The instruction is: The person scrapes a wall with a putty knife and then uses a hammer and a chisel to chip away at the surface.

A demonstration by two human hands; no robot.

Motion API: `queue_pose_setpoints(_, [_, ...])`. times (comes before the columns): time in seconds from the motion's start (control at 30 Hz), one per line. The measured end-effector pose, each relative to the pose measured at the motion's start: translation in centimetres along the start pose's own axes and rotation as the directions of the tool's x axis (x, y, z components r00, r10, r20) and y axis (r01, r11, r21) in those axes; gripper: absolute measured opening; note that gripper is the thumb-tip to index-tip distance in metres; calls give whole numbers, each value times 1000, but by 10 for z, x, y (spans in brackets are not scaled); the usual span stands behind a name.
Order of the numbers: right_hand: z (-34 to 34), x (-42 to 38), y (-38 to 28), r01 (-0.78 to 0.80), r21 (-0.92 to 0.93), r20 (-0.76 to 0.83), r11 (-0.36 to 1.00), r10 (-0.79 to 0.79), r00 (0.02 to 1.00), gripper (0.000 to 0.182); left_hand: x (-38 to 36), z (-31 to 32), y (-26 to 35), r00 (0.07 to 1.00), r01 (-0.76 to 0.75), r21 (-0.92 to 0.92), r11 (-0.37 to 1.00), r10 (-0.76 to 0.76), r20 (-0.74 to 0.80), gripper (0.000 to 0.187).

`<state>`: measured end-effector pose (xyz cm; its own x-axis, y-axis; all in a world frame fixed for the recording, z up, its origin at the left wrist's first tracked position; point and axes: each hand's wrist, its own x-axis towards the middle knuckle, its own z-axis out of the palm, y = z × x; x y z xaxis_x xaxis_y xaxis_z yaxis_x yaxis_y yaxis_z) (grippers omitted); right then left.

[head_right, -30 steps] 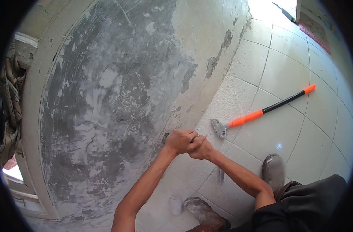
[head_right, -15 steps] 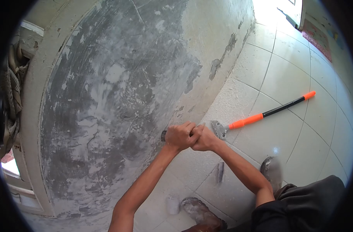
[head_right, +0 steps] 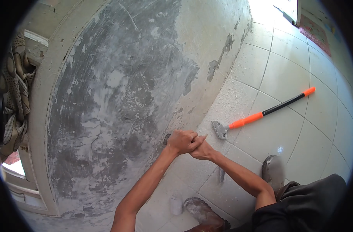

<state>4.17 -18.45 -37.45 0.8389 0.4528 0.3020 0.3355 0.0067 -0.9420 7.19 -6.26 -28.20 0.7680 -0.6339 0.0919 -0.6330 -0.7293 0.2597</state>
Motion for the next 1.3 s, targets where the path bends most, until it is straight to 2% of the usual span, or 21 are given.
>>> queue_pose_setpoints(0.03, [10,-3,2,-7,184,-67,983,19,998,10,-2,0,-3,998,-10,-16,1000,11,57,41])
queue_pose_setpoints(0.13, [33,-15,5,-64,176,-133,982,89,987,8,-9,-2,-5,983,-113,43,993,106,151,45])
queue_pose_setpoints(0.17, [32,-15,8,-11,95,-156,995,26,987,7,-7,-2,-6,983,-116,42,992,109,146,45])
queue_pose_setpoints(0.2, [15,-6,3,-12,89,-156,996,26,987,7,-4,-5,-3,996,-80,68,994,78,31,46])
queue_pose_setpoints(0.23, [-15,11,-11,-45,-126,-24,991,42,999,7,-1,-8,1,995,-37,88,995,44,-85,48])
queue_pose_setpoints(0.27, [-36,25,-20,-47,-336,104,941,87,991,8,6,-11,6,995,-33,84,996,40,-86,48])
queue_pose_setpoints(0.33, [-57,39,-29,5,-395,109,919,41,993,8,22,-16,14,913,161,-7,987,-152,-380,47])
queue_pose_setpoints(0.4, [-63,45,-32,78,-465,124,882,-22,992,8,23,-16,15,896,186,-29,982,-182,-404,46])
queue_pose_setpoints(0.47, [-39,28,-26,18,-139,6,990,-17,1000,8,13,-11,10,966,103,53,993,-87,-243,47])
queue_pose_setpoints(0.5, [-12,15,2,-10,37,-42,999,11,999,15,7,-10,7,992,69,79,995,-60,-115,45])
queue_pose_setpoints(0.53, [5,4,4,-54,211,-50,976,66,997,14,1,-8,3,992,70,81,994,-61,-107,45])
queue_pose_setpoints(0.6, [29,-7,5,-41,263,-109,964,73,991,13,-10,-6,1,995,-20,131,991,7,96,42])
queue_pose_setpoints(0.83, [3,0,12,-24,63,-40,998,27,999,12,1,2,4,997,1,60,998,3,-74,39])
queue_pose_setpoints(0.9, [-6,2,6,65,-234,-24,970,-73,997,11,3,1,5,993,2,54,999,5,-116,39])
queue_pose_setpoints(0.93, [-8,3,1,64,-232,-31,971,-73,997,11,3,-1,6,988,6,48,999,1,-153,38])
queue_pose_setpoints(1.03, [-16,3,-17,-73,-161,-91,984,59,994,12,4,-7,9,980,-2,-22,1000,-2,-197,38])
queue_pose_setpoints(1.1, [-26,6,-25,-81,-313,55,946,103,993,14,6,-11,10,983,-15,-36,999,8,-184,39])
queue_pose_setpoints(1.17, [-19,4,-18,-71,-245,59,967,88,994,14,6,-15,11,985,-33,-50,998,25,-168,41])
queue_pose_setpoints(1.23, [-3,-3,-11,-62,-178,61,982,74,995,16,5,-18,11,1000,-20,-51,998,20,11,44])
queue_pose_setpoints(1.27, [14,-8,-10,-97,19,-32,995,98,995,15,3,-17,8,1000,-23,-53,998,24,15,44])
queue_pose_setpoints(1.3, [26,-11,-8,-110,218,-117,970,138,983,15,-1,-16,5,992,-31,-24,999,34,118,47])
